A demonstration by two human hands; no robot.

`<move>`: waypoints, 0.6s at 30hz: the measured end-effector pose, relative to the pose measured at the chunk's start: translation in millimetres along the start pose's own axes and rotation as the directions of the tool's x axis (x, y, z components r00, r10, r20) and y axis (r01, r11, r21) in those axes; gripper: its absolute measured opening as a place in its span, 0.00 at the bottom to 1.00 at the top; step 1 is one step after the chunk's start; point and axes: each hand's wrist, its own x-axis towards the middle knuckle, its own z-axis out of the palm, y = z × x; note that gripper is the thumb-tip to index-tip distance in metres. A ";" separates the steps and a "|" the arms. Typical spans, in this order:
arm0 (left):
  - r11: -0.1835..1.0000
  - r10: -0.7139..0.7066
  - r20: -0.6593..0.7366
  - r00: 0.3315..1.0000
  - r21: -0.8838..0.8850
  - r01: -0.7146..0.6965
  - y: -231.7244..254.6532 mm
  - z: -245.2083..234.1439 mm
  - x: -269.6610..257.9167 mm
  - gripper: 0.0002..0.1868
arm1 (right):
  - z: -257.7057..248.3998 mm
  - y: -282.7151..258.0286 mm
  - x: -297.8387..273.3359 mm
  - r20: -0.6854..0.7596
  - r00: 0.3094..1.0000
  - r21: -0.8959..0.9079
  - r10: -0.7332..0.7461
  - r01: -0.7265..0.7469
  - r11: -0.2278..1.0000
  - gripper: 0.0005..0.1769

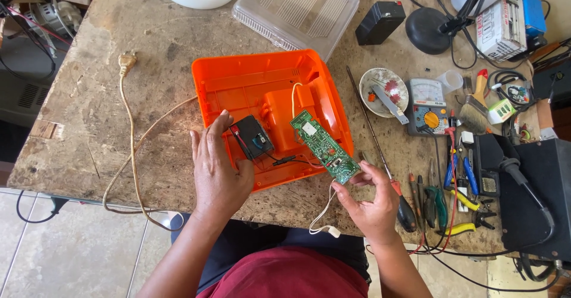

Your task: The person works on an electronic device inside an orange plastic casing, manipulating wires and a circuit board. They use a screwdriver to adjust components and later use a multimeter to test the battery and circuit connections.

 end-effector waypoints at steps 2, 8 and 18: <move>1.000 -0.014 0.000 1.000 -0.007 0.014 -0.8 1.1 -0.3 0.44 | 0.2 1.3 -0.6 0.002 1.000 -0.011 0.001 -0.001 1.000 0.34; 1.000 -0.018 0.005 1.000 -0.021 0.018 -0.5 0.2 0.1 0.44 | 1.7 4.1 -0.6 0.016 0.995 0.063 0.100 -0.100 0.993 0.34; 0.998 0.000 0.015 1.000 -0.068 0.001 -4.9 1.9 -0.5 0.49 | 8.4 16.4 -1.9 -0.063 0.993 0.119 0.100 -0.092 0.989 0.37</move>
